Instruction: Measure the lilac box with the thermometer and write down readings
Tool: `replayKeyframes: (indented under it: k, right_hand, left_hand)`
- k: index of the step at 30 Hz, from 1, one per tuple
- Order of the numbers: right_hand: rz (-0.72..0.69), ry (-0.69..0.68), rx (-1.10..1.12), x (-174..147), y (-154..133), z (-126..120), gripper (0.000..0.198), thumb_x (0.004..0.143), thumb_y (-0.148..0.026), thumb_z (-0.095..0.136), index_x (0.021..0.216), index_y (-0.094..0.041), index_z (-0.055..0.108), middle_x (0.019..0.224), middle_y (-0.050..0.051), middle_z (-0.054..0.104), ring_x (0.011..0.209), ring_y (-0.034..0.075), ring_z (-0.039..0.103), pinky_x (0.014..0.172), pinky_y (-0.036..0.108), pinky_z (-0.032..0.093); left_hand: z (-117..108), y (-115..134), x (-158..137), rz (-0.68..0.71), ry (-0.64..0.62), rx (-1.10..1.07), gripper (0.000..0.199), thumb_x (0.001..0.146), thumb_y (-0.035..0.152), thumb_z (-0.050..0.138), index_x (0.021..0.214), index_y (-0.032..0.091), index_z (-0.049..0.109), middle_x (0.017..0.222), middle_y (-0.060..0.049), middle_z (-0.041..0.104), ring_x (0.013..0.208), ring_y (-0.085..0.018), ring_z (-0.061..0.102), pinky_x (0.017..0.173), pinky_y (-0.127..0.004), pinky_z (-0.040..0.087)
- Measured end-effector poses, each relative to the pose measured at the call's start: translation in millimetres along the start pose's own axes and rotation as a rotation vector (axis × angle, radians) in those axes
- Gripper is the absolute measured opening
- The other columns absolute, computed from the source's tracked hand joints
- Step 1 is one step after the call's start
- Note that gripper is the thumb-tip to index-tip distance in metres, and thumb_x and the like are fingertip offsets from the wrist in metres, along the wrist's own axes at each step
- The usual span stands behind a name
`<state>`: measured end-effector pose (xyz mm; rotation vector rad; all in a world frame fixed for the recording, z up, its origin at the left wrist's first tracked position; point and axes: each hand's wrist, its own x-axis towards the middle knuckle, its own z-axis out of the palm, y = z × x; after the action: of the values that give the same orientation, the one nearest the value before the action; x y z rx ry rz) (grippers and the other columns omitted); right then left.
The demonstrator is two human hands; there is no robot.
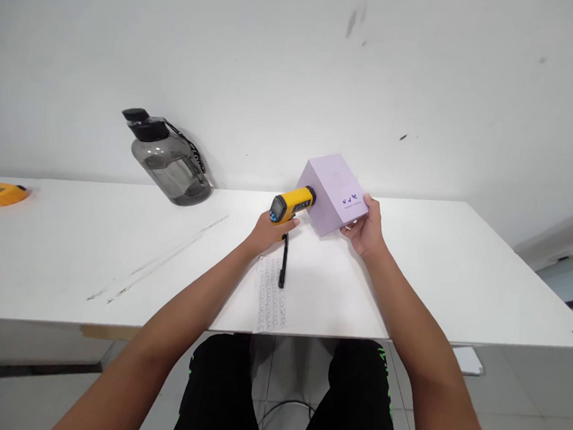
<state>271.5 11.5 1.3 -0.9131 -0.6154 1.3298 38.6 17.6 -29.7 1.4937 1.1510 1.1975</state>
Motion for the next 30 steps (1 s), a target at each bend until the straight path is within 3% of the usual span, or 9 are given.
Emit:
replayKeyframes:
  k: [11, 19, 22, 26, 30]
  right_hand:
    - [0.021, -0.019, 0.008, -1, 4, 2, 0.037, 0.067, -0.057, 0.067, 0.085, -0.026, 0.055, 0.076, -0.003, 0.061, 0.062, 0.013, 0.047, 0.052, 0.025, 0.042]
    - [0.044, 0.041, -0.081, 1, 3, 1, 0.039, 0.066, -0.058, 0.067, 0.086, -0.026, 0.055, 0.071, -0.004, 0.059, 0.056, 0.012, 0.048, 0.042, 0.022, 0.040]
    - [0.030, 0.104, -0.070, 2, 3, -1, 0.037, 0.067, -0.057, 0.067, 0.086, -0.027, 0.057, 0.074, -0.003, 0.060, 0.058, 0.013, 0.049, 0.040, 0.022, 0.039]
    - [-0.062, 0.215, -0.166, 6, 1, -7, 0.036, 0.069, -0.058, 0.066, 0.084, -0.026, 0.059, 0.075, -0.002, 0.060, 0.061, 0.013, 0.049, 0.041, 0.022, 0.036]
    - [-0.196, 0.330, -0.303, 12, -2, -15, 0.038, 0.068, -0.057, 0.070, 0.087, -0.025, 0.061, 0.079, -0.002, 0.062, 0.069, 0.015, 0.052, 0.049, 0.024, 0.039]
  left_hand:
    - [-1, 1, -2, -0.012, 0.000, -0.006, 0.047, 0.068, 0.047, 0.080, 0.101, 0.014, 0.072, 0.099, -0.009, 0.073, 0.091, -0.022, 0.067, 0.084, -0.036, 0.052]
    - [1, 4, -4, -0.011, -0.034, 0.013, 0.049, 0.068, 0.049, 0.081, 0.104, 0.016, 0.071, 0.099, -0.009, 0.072, 0.091, -0.022, 0.066, 0.084, -0.036, 0.052]
    - [-1, 6, -7, 0.007, -0.081, 0.122, 0.059, 0.070, 0.053, 0.078, 0.115, 0.017, 0.065, 0.102, -0.009, 0.071, 0.092, -0.023, 0.065, 0.083, -0.037, 0.051]
    - [-9, 10, -9, 0.116, -0.138, 0.379, 0.087, 0.071, 0.052, 0.077, 0.145, 0.024, 0.040, 0.131, -0.010, 0.061, 0.114, -0.027, 0.059, 0.093, -0.038, 0.047]
    - [-19, 10, -4, 0.152, -0.061, 0.712, 0.078, 0.085, 0.052, 0.062, 0.151, 0.023, 0.032, 0.140, -0.013, 0.053, 0.125, -0.030, 0.052, 0.098, -0.040, 0.043]
